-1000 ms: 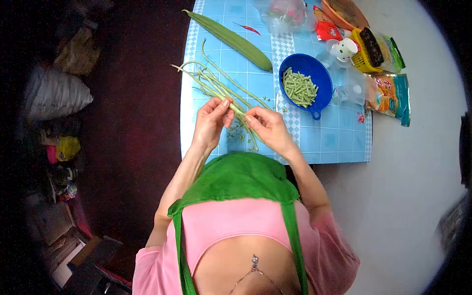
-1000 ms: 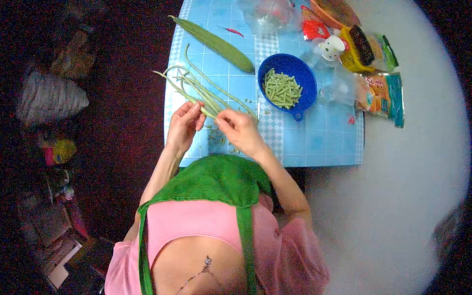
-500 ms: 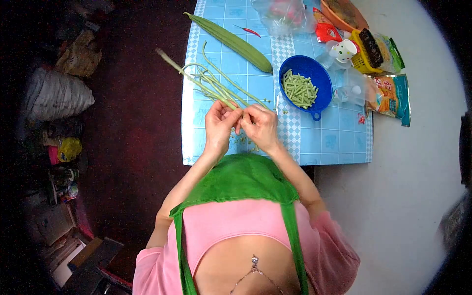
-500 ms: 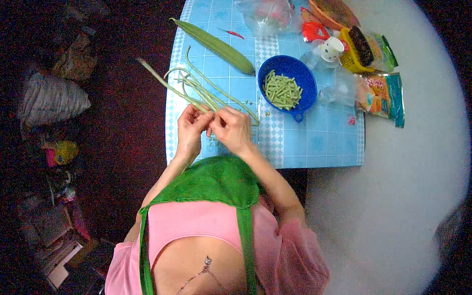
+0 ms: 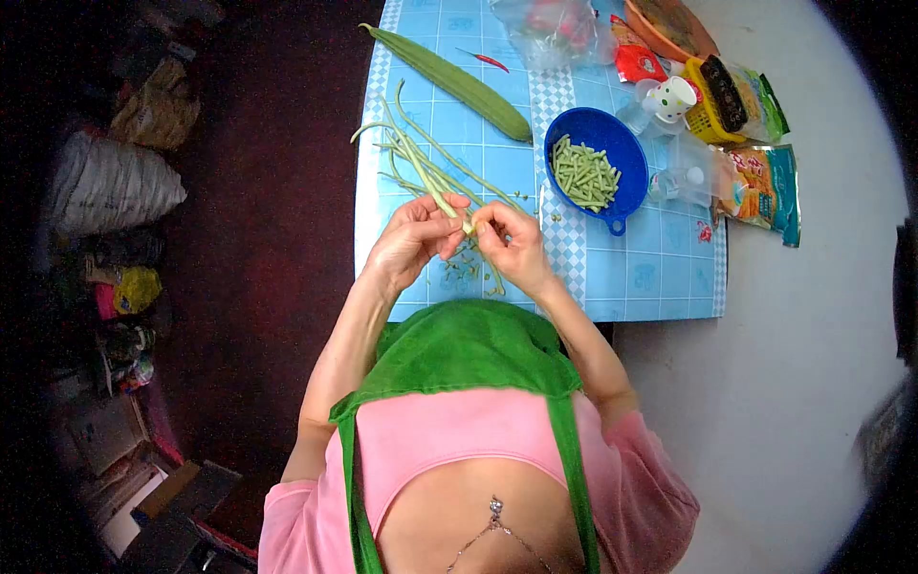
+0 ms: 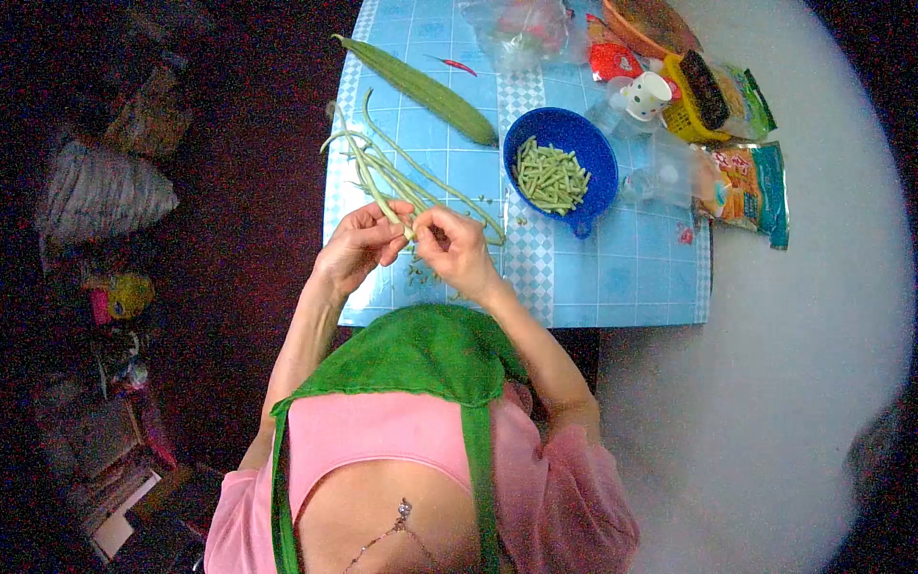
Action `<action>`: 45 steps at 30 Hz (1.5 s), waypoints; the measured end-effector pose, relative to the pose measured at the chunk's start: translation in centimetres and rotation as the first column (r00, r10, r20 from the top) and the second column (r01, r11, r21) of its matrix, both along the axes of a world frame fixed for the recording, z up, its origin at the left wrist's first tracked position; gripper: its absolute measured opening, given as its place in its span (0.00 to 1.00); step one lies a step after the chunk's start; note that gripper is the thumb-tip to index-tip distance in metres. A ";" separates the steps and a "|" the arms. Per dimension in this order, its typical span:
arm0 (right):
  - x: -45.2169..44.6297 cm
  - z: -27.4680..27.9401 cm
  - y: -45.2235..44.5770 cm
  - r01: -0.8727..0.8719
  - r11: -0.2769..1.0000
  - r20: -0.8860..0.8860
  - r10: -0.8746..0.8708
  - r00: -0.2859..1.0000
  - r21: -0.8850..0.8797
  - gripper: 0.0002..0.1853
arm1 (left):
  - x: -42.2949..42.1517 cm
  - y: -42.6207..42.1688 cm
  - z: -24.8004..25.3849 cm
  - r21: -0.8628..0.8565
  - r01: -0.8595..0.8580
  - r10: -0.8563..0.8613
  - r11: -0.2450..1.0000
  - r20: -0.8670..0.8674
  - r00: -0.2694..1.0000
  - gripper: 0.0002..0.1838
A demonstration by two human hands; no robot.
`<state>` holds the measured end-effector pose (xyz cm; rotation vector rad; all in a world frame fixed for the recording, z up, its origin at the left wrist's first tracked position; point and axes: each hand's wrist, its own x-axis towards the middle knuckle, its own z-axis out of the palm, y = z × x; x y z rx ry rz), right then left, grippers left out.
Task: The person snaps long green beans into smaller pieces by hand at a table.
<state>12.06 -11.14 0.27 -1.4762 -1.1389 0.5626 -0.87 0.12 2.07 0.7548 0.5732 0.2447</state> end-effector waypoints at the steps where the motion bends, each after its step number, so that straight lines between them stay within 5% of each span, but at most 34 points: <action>1: 0.2 -0.8 0.2 -0.027 0.999 -0.123 0.022 0.992 -0.044 0.02 | 0.0 0.1 0.3 0.079 0.033 -0.033 0.996 0.000 0.999 0.12; 5: 2.4 -4.1 1.0 0.136 0.980 -0.079 -0.148 0.986 -0.143 0.05 | 0.1 -1.0 0.2 0.276 0.004 0.001 0.961 -0.016 1.000 0.19; 7: 4.2 -5.9 0.7 0.209 0.916 0.166 -0.160 0.973 -0.341 0.10 | 0.0 -1.4 0.2 0.288 0.002 0.004 0.958 -0.021 1.000 0.23; 8: 5.4 -7.2 0.4 0.224 0.852 0.378 -0.033 0.925 -0.474 0.13 | 0.0 -1.6 0.0 0.334 -0.008 0.018 0.943 -0.027 0.999 0.24; 12: 5.3 -6.0 0.3 0.245 0.814 0.545 0.101 0.832 -0.526 0.14 | 0.0 -1.9 -0.6 0.424 -0.026 0.061 0.905 -0.067 0.996 0.26; 14: 3.2 -4.1 0.8 0.054 0.966 0.037 -0.046 0.998 -0.253 0.15 | 0.2 -2.2 -1.0 0.457 -0.023 0.071 0.889 -0.088 0.994 0.26; 19: 0.5 1.1 1.1 -0.071 0.955 0.231 0.141 0.963 -0.288 0.11 | 0.8 -2.3 -1.4 0.576 0.026 0.089 0.817 -0.171 0.981 0.27; 23: 0.1 1.0 0.9 -0.019 0.968 0.472 0.140 0.870 -0.252 0.11 | -0.2 -0.7 -0.7 0.463 0.111 -0.009 0.880 -0.217 0.976 0.18; 24: -0.1 1.0 0.9 -0.024 0.967 0.472 0.145 0.870 -0.253 0.11 | -0.2 -0.5 -0.7 0.444 0.063 0.046 0.894 -0.230 0.972 0.11; 29: -0.1 0.6 0.9 -0.034 0.988 0.441 0.099 0.892 -0.152 0.05 | 0.7 -0.9 -1.2 0.313 -0.131 0.178 0.941 -0.128 0.976 0.06; 32: 0.6 0.2 0.6 -0.213 0.976 0.385 0.214 0.898 -0.045 0.05 | 0.7 -0.6 -1.2 -0.020 -0.189 0.186 0.982 -0.101 0.977 0.05; 35: -2.7 2.5 0.1 -0.406 0.900 0.384 0.323 0.865 0.158 0.04 | 0.3 0.8 -2.9 -0.059 -0.236 0.228 0.970 -0.107 0.968 0.05; 37: -2.2 1.9 0.7 -0.350 0.901 0.402 0.231 0.886 0.255 0.05 | 0.5 -0.1 -1.6 -0.014 -0.244 0.237 0.970 -0.179 0.955 0.11; 38: -1.4 1.5 0.9 -0.197 0.964 -0.153 0.226 0.962 0.181 0.07 | 0.3 -0.3 -1.2 0.072 -0.257 0.264 0.964 -0.103 0.959 0.12; 39: -0.7 1.0 1.1 -0.099 0.995 -0.658 0.089 0.748 0.022 0.09 | 0.1 -0.5 -1.0 0.155 -0.268 0.275 0.951 -0.030 0.961 0.14; 45: -0.1 -1.3 3.2 -0.162 0.969 -0.664 -0.001 0.748 -0.185 0.14 | 0.6 -2.5 -0.8 0.420 -0.220 0.269 0.881 -0.061 0.961 0.24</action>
